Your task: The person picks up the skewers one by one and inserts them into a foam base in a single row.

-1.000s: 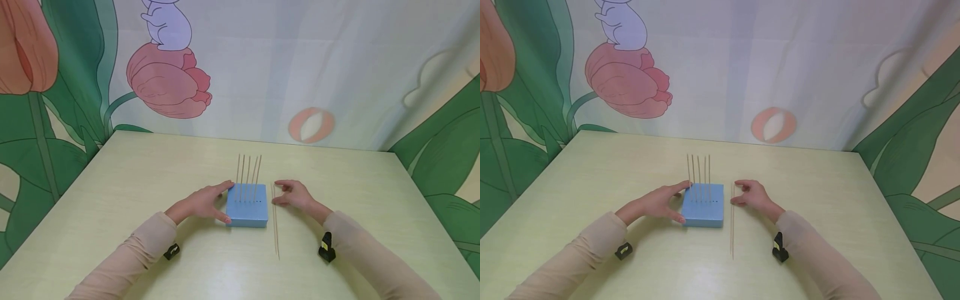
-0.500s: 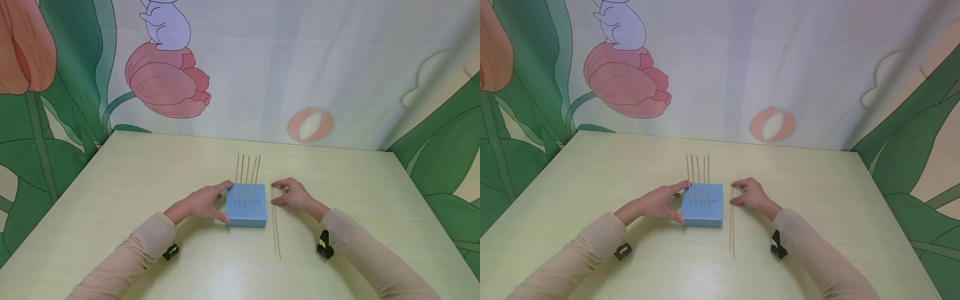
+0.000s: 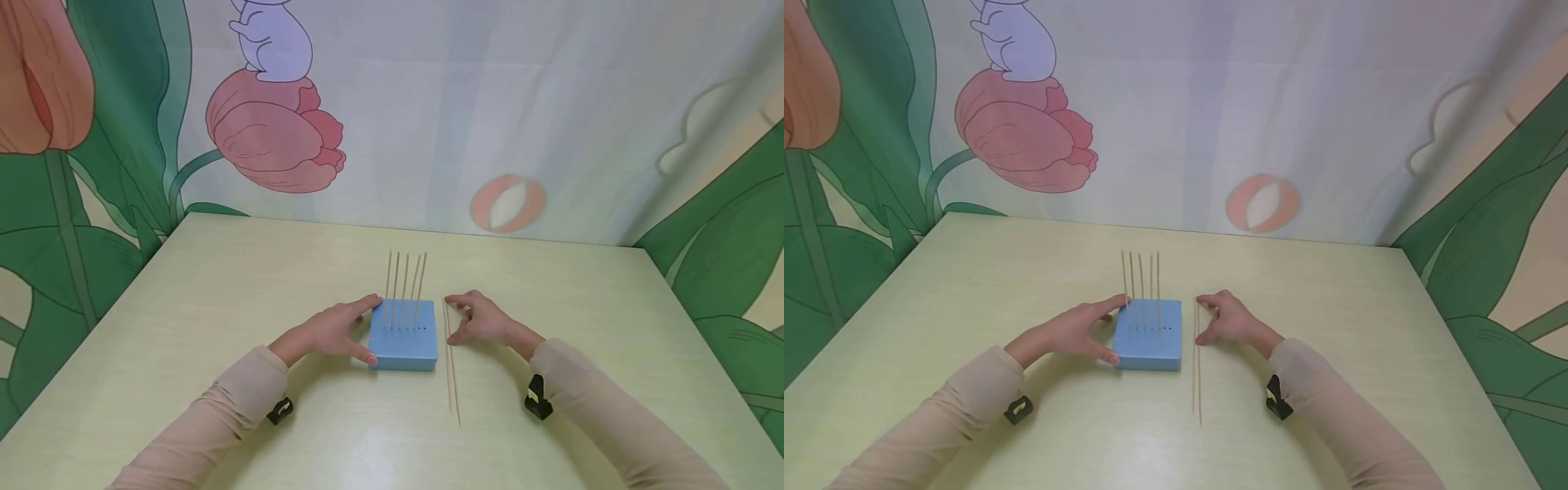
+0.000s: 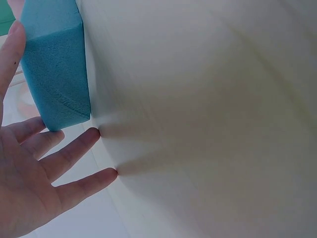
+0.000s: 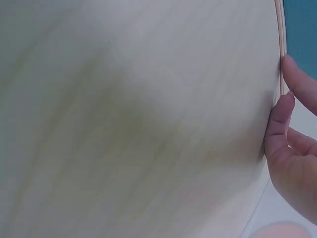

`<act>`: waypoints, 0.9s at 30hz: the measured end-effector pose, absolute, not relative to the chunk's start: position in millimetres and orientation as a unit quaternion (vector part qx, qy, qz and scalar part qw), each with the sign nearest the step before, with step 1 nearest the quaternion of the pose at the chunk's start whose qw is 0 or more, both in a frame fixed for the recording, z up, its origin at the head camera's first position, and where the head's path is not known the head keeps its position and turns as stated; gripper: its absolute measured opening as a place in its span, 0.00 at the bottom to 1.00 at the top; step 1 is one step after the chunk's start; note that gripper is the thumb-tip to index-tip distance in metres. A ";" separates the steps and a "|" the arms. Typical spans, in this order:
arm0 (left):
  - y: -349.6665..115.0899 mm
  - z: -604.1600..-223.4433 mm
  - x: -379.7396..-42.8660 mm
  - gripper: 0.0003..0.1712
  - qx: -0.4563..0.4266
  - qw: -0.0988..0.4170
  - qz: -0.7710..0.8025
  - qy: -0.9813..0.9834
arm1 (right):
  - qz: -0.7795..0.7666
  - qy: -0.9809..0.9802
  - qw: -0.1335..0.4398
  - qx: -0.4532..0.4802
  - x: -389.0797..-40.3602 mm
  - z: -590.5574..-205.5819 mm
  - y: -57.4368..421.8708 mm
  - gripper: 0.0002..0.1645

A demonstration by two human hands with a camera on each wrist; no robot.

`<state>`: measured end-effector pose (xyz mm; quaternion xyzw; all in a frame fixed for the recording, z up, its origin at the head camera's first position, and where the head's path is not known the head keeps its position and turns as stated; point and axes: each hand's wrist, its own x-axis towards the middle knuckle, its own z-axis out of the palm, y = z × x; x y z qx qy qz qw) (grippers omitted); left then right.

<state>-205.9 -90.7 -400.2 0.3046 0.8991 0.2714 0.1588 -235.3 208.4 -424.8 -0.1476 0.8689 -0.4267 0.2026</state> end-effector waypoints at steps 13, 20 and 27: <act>-90.6 -401.2 -206.6 0.60 0.312 0.156 0.274 0.896 | -0.423 0.876 0.181 -0.144 -232.6 -426.1 208.1 0.43; -91.2 -401.6 -206.9 0.59 0.315 0.155 0.273 0.896 | -0.459 0.856 0.192 -0.141 -232.9 -425.5 207.1 0.40; -91.5 -401.6 -206.6 0.59 0.309 0.157 0.273 0.897 | -0.513 0.821 0.208 -0.142 -235.5 -429.0 210.1 0.39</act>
